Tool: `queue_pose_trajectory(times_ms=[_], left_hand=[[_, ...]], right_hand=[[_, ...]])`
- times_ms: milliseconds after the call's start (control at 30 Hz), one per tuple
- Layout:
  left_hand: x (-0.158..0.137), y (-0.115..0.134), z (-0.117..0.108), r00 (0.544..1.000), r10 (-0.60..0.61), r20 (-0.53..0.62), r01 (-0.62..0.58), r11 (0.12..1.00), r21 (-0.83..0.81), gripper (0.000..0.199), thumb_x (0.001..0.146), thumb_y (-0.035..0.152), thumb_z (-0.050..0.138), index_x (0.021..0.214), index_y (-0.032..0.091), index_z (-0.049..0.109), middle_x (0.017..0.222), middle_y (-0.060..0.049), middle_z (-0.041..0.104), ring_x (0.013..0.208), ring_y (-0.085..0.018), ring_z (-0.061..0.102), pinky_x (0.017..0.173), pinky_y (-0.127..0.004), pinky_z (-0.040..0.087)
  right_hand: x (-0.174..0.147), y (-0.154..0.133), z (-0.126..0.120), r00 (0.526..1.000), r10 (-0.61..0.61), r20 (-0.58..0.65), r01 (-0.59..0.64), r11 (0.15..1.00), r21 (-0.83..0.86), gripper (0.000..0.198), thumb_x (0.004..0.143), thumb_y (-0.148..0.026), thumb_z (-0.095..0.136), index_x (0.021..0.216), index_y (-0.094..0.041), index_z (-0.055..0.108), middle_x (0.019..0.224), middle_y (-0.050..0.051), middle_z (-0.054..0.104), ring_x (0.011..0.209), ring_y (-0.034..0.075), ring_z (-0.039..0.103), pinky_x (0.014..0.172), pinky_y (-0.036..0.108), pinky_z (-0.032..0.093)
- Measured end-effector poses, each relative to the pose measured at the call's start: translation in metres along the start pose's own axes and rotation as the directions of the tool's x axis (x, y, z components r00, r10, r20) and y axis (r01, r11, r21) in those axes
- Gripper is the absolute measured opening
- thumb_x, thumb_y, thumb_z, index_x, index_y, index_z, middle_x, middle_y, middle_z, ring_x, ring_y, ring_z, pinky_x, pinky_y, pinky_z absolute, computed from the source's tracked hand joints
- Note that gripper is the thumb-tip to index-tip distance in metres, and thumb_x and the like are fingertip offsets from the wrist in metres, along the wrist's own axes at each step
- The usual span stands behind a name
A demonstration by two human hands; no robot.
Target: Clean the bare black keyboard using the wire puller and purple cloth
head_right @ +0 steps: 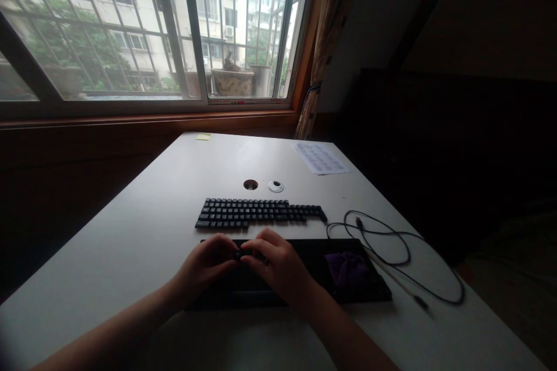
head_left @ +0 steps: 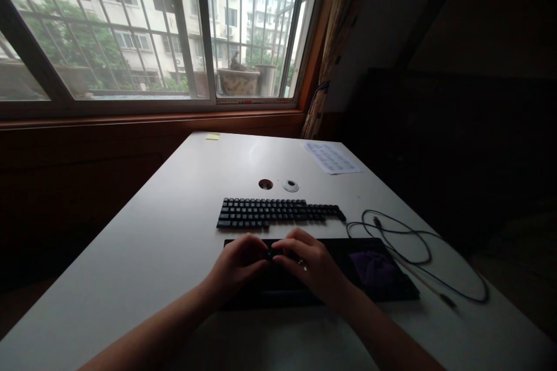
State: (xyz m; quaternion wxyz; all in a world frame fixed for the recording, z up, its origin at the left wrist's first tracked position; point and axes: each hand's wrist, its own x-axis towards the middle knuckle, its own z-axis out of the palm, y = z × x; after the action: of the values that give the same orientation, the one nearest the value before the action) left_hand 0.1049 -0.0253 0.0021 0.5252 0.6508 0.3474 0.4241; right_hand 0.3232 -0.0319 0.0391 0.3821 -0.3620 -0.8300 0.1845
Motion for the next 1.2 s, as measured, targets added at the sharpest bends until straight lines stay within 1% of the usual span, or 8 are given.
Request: queue_pose_trajectory(times_ms=[300, 433, 600, 700, 833, 967, 1067, 1200], left_hand=[[0.0, 0.003, -0.002, 1.0, -0.01, 0.008, 0.011, 0.998, -0.058, 0.025, 0.083, 0.032, 0.075, 0.098, 0.016, 0.063, 0.093, -0.006, 0.068, 0.087, -0.019, 0.065, 0.078, -0.03, 0.053], [0.002, 0.002, -0.004, 0.999, -0.043, 0.01, 0.044, 0.996, -0.08, 0.026, 0.081, 0.036, 0.076, 0.092, 0.015, 0.065, 0.087, -0.005, 0.068, 0.082, -0.018, 0.064, 0.074, -0.029, 0.051], [0.005, -0.002, -0.008, 0.994, -0.074, 0.079, 0.088, 0.978, -0.19, 0.026, 0.078, 0.035, 0.079, 0.083, 0.014, 0.065, 0.081, -0.004, 0.069, 0.074, -0.016, 0.064, 0.069, -0.027, 0.051], [0.007, -0.001, -0.01, 0.989, -0.093, 0.115, 0.115, 0.973, -0.201, 0.025, 0.078, 0.033, 0.079, 0.082, 0.012, 0.067, 0.081, -0.005, 0.069, 0.071, -0.015, 0.064, 0.067, -0.026, 0.051], [0.007, 0.005, -0.011, 0.984, -0.121, 0.13, 0.137, 0.983, -0.119, 0.025, 0.083, 0.037, 0.074, 0.087, 0.012, 0.069, 0.076, -0.005, 0.068, 0.069, -0.015, 0.064, 0.065, -0.025, 0.05], [0.007, 0.011, -0.009, 0.984, -0.145, 0.107, 0.153, 0.986, -0.071, 0.028, 0.089, 0.041, 0.066, 0.09, 0.013, 0.069, 0.079, -0.005, 0.07, 0.071, -0.016, 0.066, 0.065, -0.026, 0.051], [0.007, 0.012, -0.009, 0.983, -0.132, 0.127, 0.144, 0.986, -0.086, 0.026, 0.085, 0.039, 0.07, 0.093, 0.013, 0.07, 0.081, -0.006, 0.071, 0.074, -0.018, 0.067, 0.068, -0.027, 0.052], [0.006, 0.007, -0.011, 0.975, -0.155, 0.16, 0.18, 0.971, -0.157, 0.025, 0.08, 0.033, 0.078, 0.094, 0.014, 0.071, 0.085, -0.005, 0.072, 0.077, -0.017, 0.067, 0.07, -0.026, 0.052]], right_hand=[[0.002, 0.008, 0.004, 0.999, 0.039, 0.028, -0.04, 0.998, 0.055, 0.016, 0.087, -0.026, 0.069, 0.104, -0.024, 0.071, 0.086, 0.003, 0.061, 0.077, 0.016, 0.06, 0.066, 0.028, 0.05], [-0.001, 0.008, 0.007, 1.0, 0.026, 0.013, -0.027, 0.996, 0.088, 0.017, 0.087, -0.024, 0.067, 0.105, -0.023, 0.07, 0.086, 0.003, 0.06, 0.077, 0.016, 0.06, 0.067, 0.029, 0.051], [-0.006, 0.006, 0.01, 0.999, 0.01, 0.035, -0.013, 0.993, 0.114, 0.017, 0.087, -0.023, 0.066, 0.104, -0.023, 0.068, 0.086, 0.003, 0.06, 0.075, 0.015, 0.059, 0.063, 0.027, 0.049], [-0.009, 0.005, 0.01, 0.999, 0.007, 0.054, -0.014, 0.993, 0.12, 0.017, 0.087, -0.023, 0.066, 0.104, -0.023, 0.069, 0.086, 0.003, 0.06, 0.074, 0.015, 0.059, 0.061, 0.026, 0.048], [-0.009, 0.003, 0.01, 0.999, 0.007, 0.032, -0.011, 0.992, 0.125, 0.015, 0.086, -0.023, 0.067, 0.101, -0.023, 0.069, 0.085, 0.003, 0.06, 0.073, 0.015, 0.058, 0.06, 0.027, 0.048], [-0.008, 0.001, 0.009, 1.0, 0.005, -0.008, -0.004, 0.992, 0.123, 0.015, 0.086, -0.023, 0.067, 0.101, -0.023, 0.068, 0.084, 0.003, 0.06, 0.074, 0.016, 0.059, 0.063, 0.028, 0.051], [-0.009, -0.001, 0.009, 0.999, -0.019, -0.028, 0.021, 0.996, 0.092, 0.018, 0.087, -0.021, 0.065, 0.105, -0.024, 0.067, 0.086, 0.004, 0.06, 0.074, 0.016, 0.06, 0.063, 0.028, 0.052], [-0.011, -0.001, 0.011, 0.995, -0.082, -0.061, 0.084, 0.996, 0.027, 0.023, 0.086, -0.02, 0.066, 0.109, -0.024, 0.065, 0.087, 0.005, 0.061, 0.076, 0.018, 0.06, 0.064, 0.03, 0.052]])
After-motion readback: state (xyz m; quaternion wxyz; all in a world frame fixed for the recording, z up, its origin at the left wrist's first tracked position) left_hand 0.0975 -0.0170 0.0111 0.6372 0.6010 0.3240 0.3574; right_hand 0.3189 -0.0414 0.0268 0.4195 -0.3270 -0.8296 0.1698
